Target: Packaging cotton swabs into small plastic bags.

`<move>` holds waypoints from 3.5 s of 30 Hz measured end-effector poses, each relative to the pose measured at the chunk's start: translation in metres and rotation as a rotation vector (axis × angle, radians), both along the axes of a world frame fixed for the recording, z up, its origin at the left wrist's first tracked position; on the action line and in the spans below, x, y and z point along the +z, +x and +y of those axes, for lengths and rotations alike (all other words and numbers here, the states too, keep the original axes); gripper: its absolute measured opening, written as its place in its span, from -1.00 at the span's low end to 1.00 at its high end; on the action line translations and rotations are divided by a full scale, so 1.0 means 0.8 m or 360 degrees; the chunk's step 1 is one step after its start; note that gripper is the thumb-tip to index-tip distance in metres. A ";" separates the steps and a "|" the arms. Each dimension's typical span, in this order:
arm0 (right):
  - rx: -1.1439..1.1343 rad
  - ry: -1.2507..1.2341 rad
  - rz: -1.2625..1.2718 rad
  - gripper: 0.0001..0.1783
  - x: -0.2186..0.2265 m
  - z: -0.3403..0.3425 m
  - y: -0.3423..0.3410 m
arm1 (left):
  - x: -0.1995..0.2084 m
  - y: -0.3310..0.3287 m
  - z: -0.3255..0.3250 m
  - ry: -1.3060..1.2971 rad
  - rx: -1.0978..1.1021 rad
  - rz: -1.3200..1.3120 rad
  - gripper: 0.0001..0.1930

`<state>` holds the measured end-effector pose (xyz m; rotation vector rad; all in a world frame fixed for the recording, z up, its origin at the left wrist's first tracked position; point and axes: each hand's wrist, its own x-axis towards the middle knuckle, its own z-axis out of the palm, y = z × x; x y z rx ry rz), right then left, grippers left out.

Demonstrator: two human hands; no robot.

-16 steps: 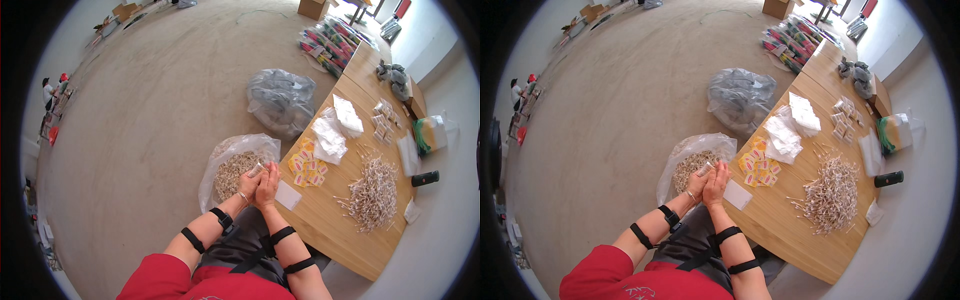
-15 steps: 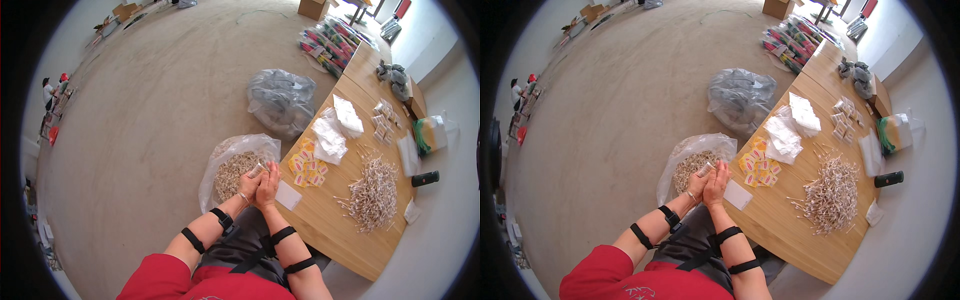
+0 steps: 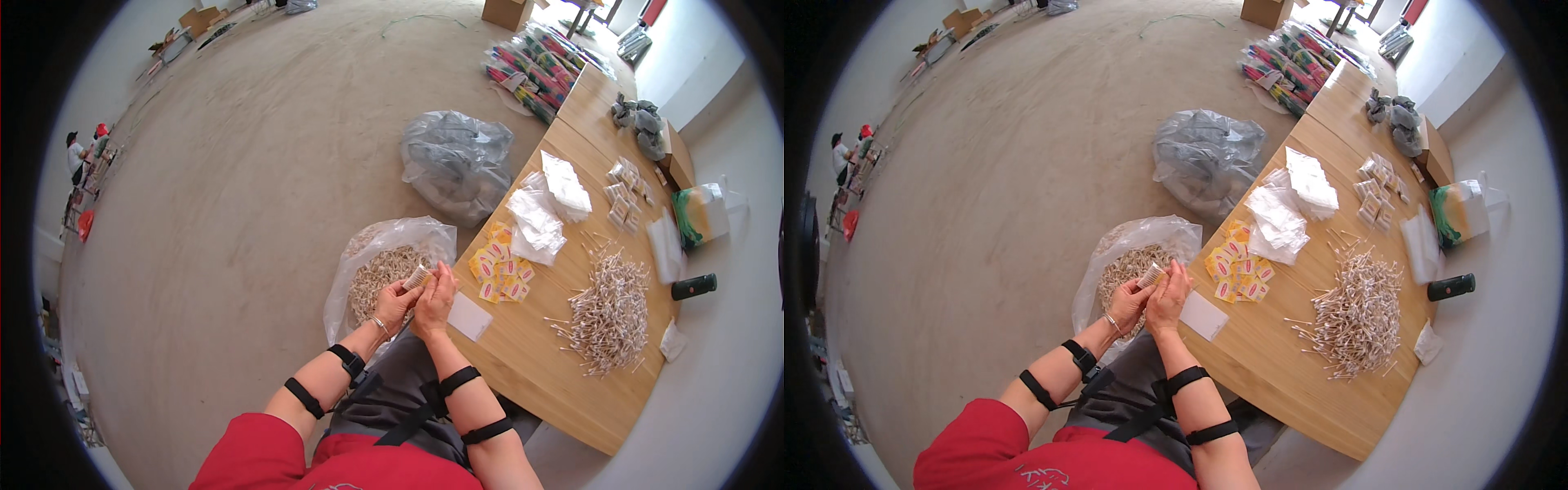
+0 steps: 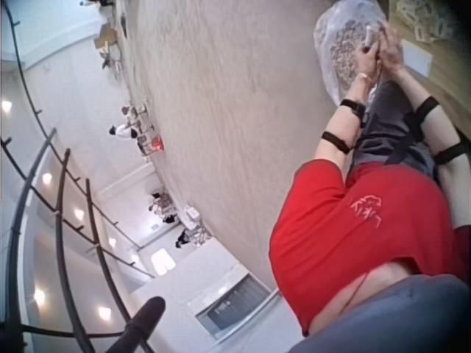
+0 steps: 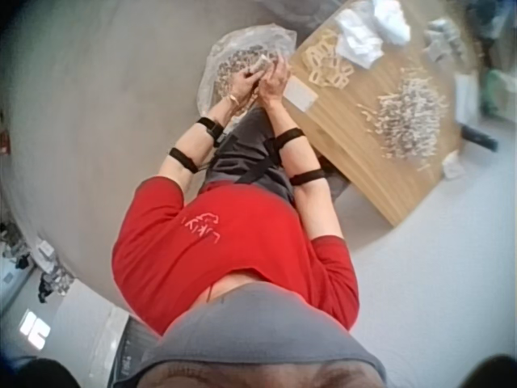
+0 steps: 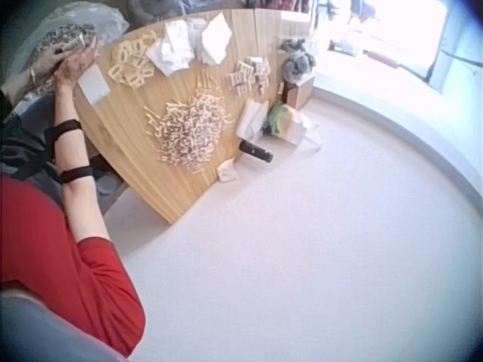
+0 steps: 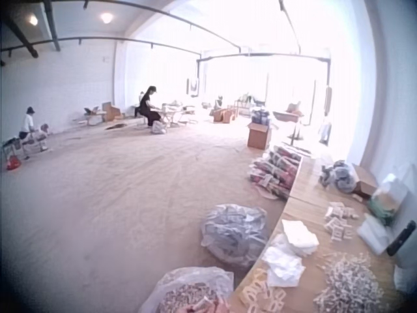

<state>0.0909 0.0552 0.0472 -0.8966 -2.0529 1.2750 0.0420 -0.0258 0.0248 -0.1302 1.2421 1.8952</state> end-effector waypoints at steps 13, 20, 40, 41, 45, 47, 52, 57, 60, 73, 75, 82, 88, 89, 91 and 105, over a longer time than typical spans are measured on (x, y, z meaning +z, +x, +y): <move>-0.0163 0.0236 0.0105 -0.61 -0.002 -0.004 -0.006 | 0.020 -0.050 0.036 -0.0239 -0.0376 0.0388 -0.77; -0.0185 0.0276 0.0022 -0.47 -0.002 -0.006 -0.005 | 0.014 -0.040 0.042 -0.0357 -0.0401 0.0338 -0.79; -0.0118 0.0168 0.0325 -0.29 0.005 -0.028 -0.021 | 0.032 -0.069 0.027 -0.0315 -0.0496 0.0821 -0.77; -0.0091 0.0184 0.0342 -0.29 0.006 -0.029 -0.023 | 0.033 -0.071 0.027 -0.0309 -0.0521 0.0832 -0.77; -0.0062 0.0127 0.0336 -0.30 0.019 -0.037 -0.030 | 0.043 -0.078 0.016 -0.0409 -0.0359 0.1054 -0.76; -0.0091 0.0170 0.0373 -0.32 0.028 -0.043 -0.035 | 0.048 -0.087 0.001 -0.0423 -0.0265 0.1161 -0.76; -0.0253 -0.0082 0.0547 -0.37 0.036 -0.008 -0.027 | 0.119 -0.084 -0.013 -0.0244 0.0102 0.1190 -0.69; 0.0087 -0.0848 0.0613 -0.18 0.083 -0.004 -0.007 | 0.115 -0.017 -0.009 -0.0176 0.0222 0.1273 -0.70; 0.0191 -0.0976 0.0557 -0.12 0.128 0.010 0.031 | 0.149 0.033 0.014 -0.0115 0.0302 0.1204 -0.72; 0.0196 0.0686 0.0046 -0.62 0.188 0.094 0.183 | 0.203 0.129 0.056 0.0406 -0.0850 0.0608 -0.81; 0.0392 0.0823 -0.0113 -0.66 0.203 0.093 0.204 | 0.203 0.129 0.054 0.0347 -0.1175 0.0841 -0.78; 0.0736 0.0654 -0.0268 -0.60 0.236 0.079 0.246 | 0.204 0.166 0.053 0.0290 -0.1518 0.0832 -0.73; 0.0948 0.0438 -0.0166 -0.57 0.211 0.082 0.271 | 0.196 0.177 0.062 0.0384 -0.1441 0.1145 -0.79; 0.0860 0.0291 0.0032 -0.58 0.208 0.088 0.278 | 0.200 0.177 0.065 0.0414 -0.1449 0.1093 -0.82; 0.0629 0.0299 0.0207 -0.68 0.225 0.093 0.289 | 0.206 0.172 0.068 0.0451 -0.1524 0.0998 -0.85; 0.0298 0.0849 0.0283 -0.84 0.216 0.083 0.319 | 0.200 0.179 0.075 0.0309 -0.1527 0.1564 -0.86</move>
